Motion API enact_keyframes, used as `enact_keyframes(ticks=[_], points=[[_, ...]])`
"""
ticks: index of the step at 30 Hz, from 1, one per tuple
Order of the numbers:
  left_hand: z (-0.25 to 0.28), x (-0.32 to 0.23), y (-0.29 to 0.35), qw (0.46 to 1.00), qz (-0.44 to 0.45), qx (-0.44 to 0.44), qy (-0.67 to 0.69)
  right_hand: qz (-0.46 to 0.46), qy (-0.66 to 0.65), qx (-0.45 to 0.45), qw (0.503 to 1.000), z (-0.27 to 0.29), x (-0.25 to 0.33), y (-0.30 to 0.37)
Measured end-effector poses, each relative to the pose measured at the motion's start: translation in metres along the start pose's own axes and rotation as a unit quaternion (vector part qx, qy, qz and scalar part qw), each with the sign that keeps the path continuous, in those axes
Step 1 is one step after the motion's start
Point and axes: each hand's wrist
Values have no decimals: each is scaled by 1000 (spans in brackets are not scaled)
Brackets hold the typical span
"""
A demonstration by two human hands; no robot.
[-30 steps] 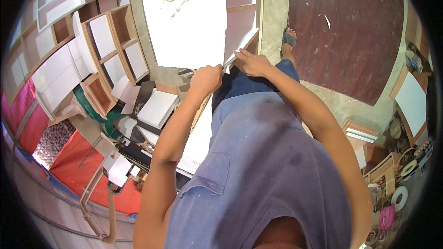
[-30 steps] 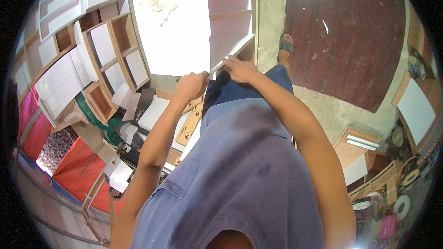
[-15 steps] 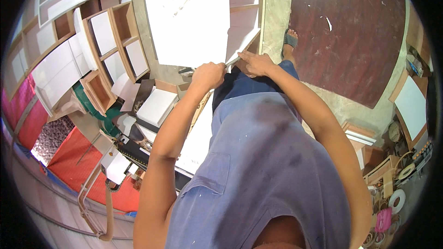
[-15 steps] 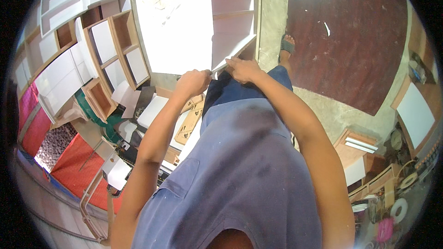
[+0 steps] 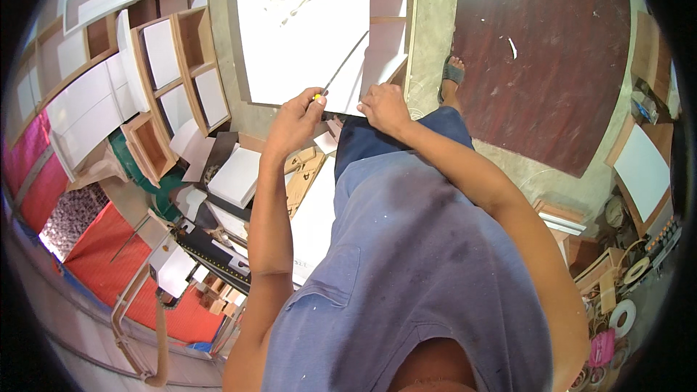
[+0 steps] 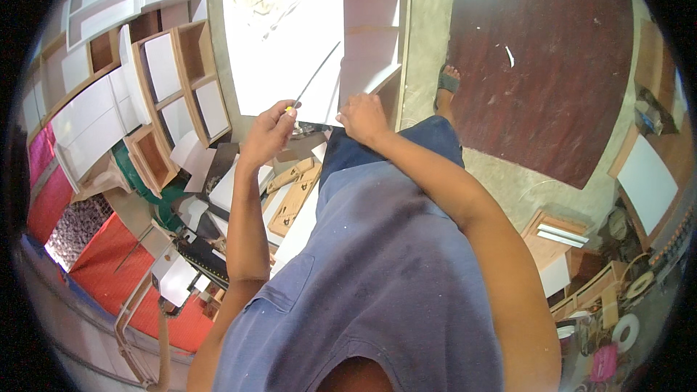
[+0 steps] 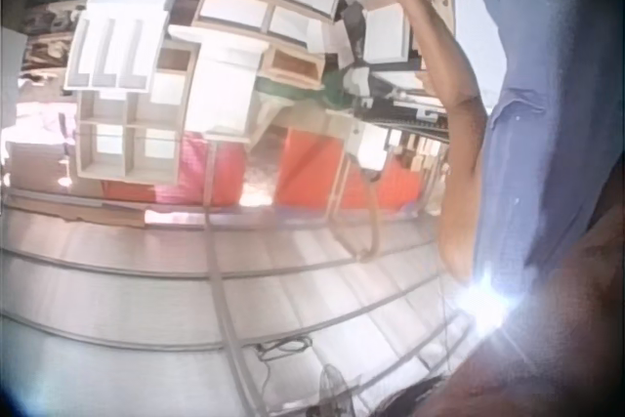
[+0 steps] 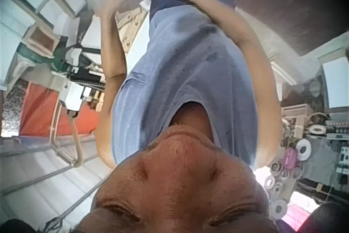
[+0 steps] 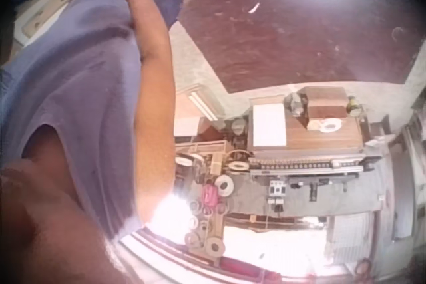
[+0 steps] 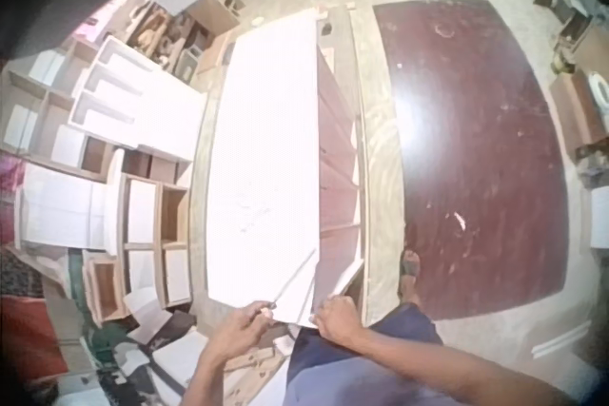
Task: The person uses a utility knife to trim the edges of a white rectangular board. They repeatedly reposition the board and scrape along its edges to remove excess material.
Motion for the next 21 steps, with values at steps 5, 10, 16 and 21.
enact_keyframes(ticks=[5,10,16,21], points=[[-21,0,-1,999,-5,-32,-20,81,30,-82,993,10,6,7],[-45,10,-17,962,-78,-157,207,-196,-120,-56,972,2,-43,8],[-59,9,-63,964,-95,-222,113,-227,-149,-57,961,72,-169,83],[-82,41,-108,934,-169,-310,-56,-356,63,-33,932,131,-319,267]])
Point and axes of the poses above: each hand's wrist, its own y-axis away from the middle knuckle, its own z-axis out of the back of the hand, x = y × z, and after that the axes turned 3 degrees about -z, right-handed
